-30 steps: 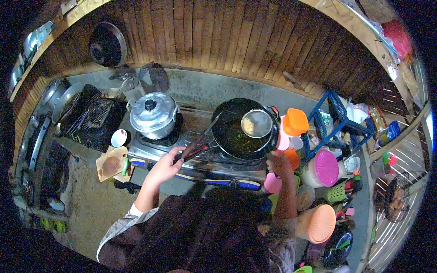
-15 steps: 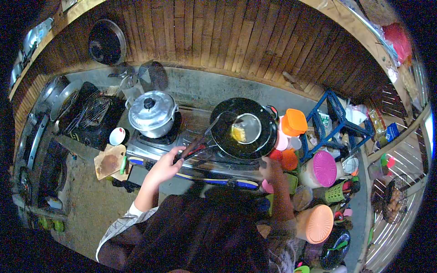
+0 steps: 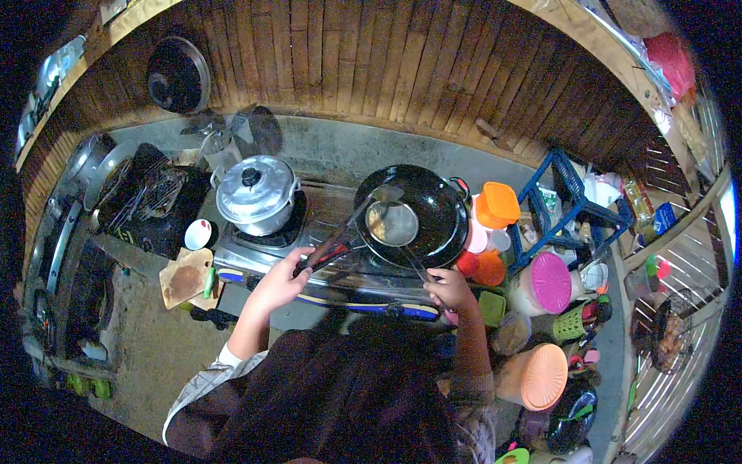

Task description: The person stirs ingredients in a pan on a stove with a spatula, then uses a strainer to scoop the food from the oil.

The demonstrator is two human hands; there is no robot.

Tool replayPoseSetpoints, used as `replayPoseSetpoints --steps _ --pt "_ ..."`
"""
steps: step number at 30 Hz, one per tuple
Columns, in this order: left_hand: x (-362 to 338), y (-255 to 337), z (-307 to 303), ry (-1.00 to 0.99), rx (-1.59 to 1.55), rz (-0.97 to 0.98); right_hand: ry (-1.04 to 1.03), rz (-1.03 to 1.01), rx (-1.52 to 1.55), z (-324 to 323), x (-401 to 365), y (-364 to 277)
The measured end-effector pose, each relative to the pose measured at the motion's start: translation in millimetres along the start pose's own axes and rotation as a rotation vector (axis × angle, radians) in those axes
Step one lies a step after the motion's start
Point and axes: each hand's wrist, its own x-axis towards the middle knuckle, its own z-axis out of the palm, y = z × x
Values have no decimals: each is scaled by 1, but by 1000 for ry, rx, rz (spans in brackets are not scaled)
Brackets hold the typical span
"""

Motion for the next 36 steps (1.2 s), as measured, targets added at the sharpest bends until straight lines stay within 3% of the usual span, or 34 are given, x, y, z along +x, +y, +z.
replayPoseSetpoints --steps 7,9,10,14,16,17,20,25,29,31,36 --pt "0 -5 -1 23 1 -13 170 -73 -275 -28 -7 3" --pt "0 -1 -2 6 -12 -44 414 -318 -449 -28 -10 3" --pt "0 0 -3 -9 -24 -75 383 -100 -481 -29 -14 -14" --pt "-1 -2 -2 3 1 -15 497 -25 -543 -41 -10 -6" --pt "-1 8 -6 -38 -30 -98 615 -371 -912 -47 -4 7" --pt "-1 9 -6 -36 -31 -97 615 -372 -914 -50 -2 13" --pt "0 7 -5 -44 -47 -117 514 -200 -981 -45 0 12" --pt "2 7 -3 -44 -50 -93 373 -377 -756 -21 -6 17" --pt "4 -1 4 -7 -19 -10 293 -433 -757 3 3 19" --pt "4 5 1 -55 -46 -95 131 -52 -340 14 -2 0" --pt "5 3 2 -35 -44 -88 -19 48 -183 5 1 -18"
